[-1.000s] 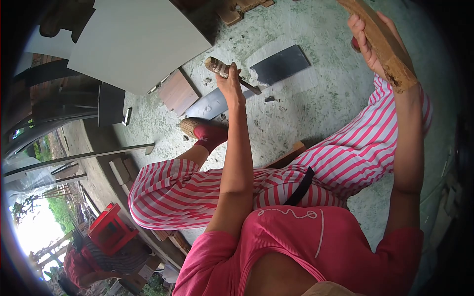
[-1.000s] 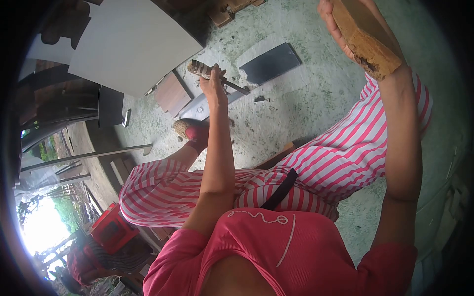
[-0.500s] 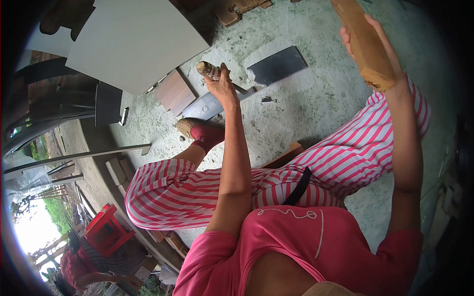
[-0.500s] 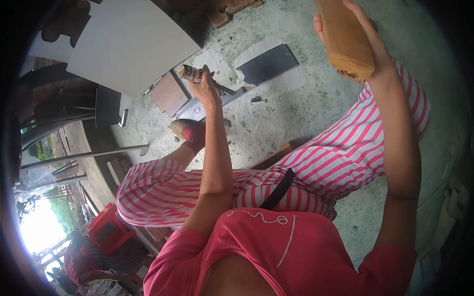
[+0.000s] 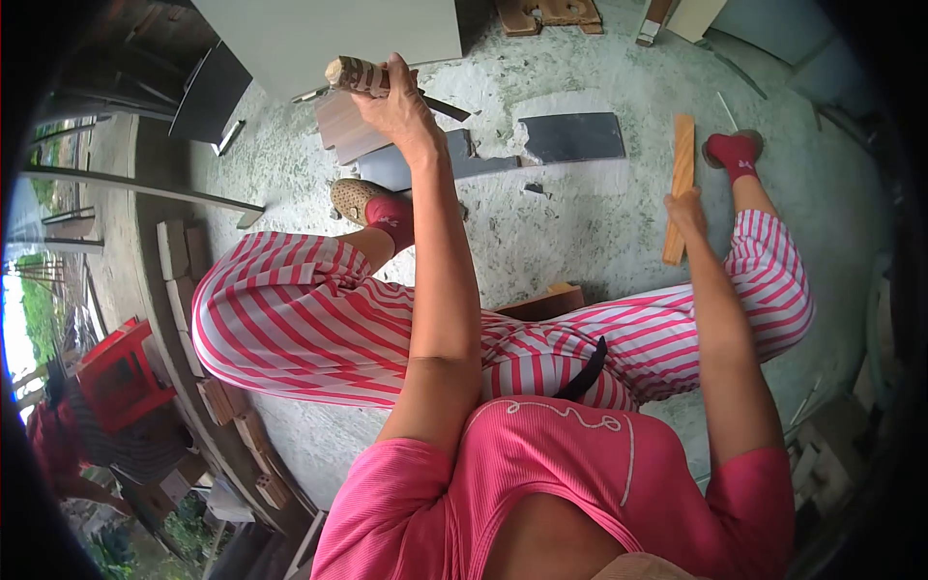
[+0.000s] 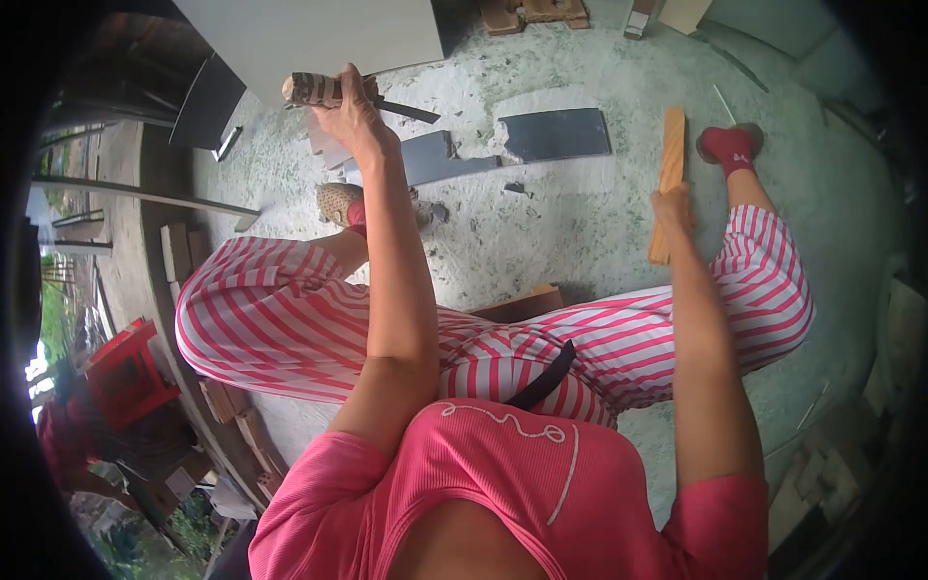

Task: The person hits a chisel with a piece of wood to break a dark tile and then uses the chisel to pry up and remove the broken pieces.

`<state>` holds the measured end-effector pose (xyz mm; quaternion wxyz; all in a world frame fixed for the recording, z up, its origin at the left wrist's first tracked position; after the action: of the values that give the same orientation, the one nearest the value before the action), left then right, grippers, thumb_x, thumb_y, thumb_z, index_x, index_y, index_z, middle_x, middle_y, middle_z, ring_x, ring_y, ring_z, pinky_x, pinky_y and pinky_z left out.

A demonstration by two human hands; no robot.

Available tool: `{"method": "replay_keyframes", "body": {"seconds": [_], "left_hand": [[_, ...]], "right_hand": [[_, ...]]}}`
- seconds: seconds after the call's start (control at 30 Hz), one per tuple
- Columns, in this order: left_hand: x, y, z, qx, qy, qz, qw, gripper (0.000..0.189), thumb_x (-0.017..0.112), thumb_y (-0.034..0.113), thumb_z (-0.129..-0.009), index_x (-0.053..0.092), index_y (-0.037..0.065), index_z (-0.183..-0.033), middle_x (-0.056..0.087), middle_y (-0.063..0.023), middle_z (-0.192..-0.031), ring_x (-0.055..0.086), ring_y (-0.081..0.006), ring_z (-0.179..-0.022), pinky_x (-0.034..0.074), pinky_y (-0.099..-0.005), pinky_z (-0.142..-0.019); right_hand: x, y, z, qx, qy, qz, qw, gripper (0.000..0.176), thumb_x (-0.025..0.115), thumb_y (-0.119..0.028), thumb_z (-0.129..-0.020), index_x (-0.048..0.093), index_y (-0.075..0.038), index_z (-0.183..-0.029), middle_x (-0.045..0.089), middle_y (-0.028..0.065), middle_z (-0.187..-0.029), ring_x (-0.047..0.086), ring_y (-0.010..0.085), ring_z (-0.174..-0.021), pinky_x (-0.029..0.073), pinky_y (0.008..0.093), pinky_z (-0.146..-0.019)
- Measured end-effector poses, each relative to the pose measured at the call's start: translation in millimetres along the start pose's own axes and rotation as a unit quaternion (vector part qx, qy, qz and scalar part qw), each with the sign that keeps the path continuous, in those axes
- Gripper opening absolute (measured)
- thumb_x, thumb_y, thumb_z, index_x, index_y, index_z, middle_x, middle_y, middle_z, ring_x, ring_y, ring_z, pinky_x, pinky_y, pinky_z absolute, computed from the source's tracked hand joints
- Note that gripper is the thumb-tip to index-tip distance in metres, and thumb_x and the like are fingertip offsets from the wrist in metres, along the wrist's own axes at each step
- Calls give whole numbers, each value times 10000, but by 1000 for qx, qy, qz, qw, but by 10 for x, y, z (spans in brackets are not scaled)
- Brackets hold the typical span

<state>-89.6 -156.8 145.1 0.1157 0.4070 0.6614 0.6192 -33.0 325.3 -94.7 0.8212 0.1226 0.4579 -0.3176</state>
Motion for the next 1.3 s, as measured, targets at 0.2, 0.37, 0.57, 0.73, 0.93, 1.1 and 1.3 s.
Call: {"method": "replay_keyframes", "body": {"seconds": [0.2,0.37,0.57,0.73,0.93,1.1,1.3], "left_hand": [[-340,-7,-142,13,51,-11,999,221,657,128,-852,460,49,-910,489,-13,-788,484,-94,-679,447,-254,-630],[-593,-152,-221,16,77,-22,997,260,693,156,-809,492,49,-935,555,-51,-805,562,-145,-664,474,-283,-642],[-596,-256,-205,-2,71,-28,997,181,643,100,-841,485,46,-911,516,-14,-773,489,-93,-666,443,-252,-612],[-528,-701,-39,-68,55,-69,994,226,666,118,-791,491,41,-913,535,-31,-713,541,-125,-613,445,-258,-582],[-343,-1142,456,-92,34,-123,988,226,635,87,-790,460,46,-926,509,-17,-755,484,-103,-655,418,-251,-608],[-364,-1253,598,-109,26,-174,978,273,622,107,-793,428,35,-971,462,-29,-813,440,-116,-718,403,-272,-671],[-342,-1230,738,-116,19,-201,973,348,607,130,-795,389,11,-1040,454,-73,-905,446,-156,-798,410,-304,-754]], "right_hand": [[613,94,-340,43,-252,-82,963,686,619,-389,-793,351,18,-1275,529,235,-1242,532,339,-1152,414,416,-964],[-73,-674,-30,-22,47,168,984,816,647,-347,-774,200,-156,-1429,465,186,-1304,500,358,-1156,378,466,-992],[412,-1413,8,-184,45,105,976,790,622,-415,-828,173,-190,-1438,284,182,-1422,264,364,-1325,255,599,-1016],[392,-1349,-55,-165,95,122,974,780,620,-421,-827,187,-211,-1440,215,171,-1450,168,372,-1358,166,589,-1064],[3,-775,-445,-65,255,46,964,815,653,-449,-769,233,-211,-1425,240,168,-1435,221,362,-1339,179,624,-1034],[-15,-300,-439,99,230,-38,967,945,686,-524,-708,185,-190,-1437,260,181,-1419,265,362,-1320,234,620,-1013],[350,27,-420,208,77,-131,966,1106,711,-600,-649,90,-141,-1441,267,254,-1378,303,444,-1272,325,566,-999]]}}
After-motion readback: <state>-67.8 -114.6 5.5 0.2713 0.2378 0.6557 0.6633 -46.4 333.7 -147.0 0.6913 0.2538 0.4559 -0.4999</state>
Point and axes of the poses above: each hand's wrist, its own z-axis away from the middle knuckle, its own x-axis out of the palm, y = z × x, the point moved 7 cm from there along -z, towards the middle knuckle
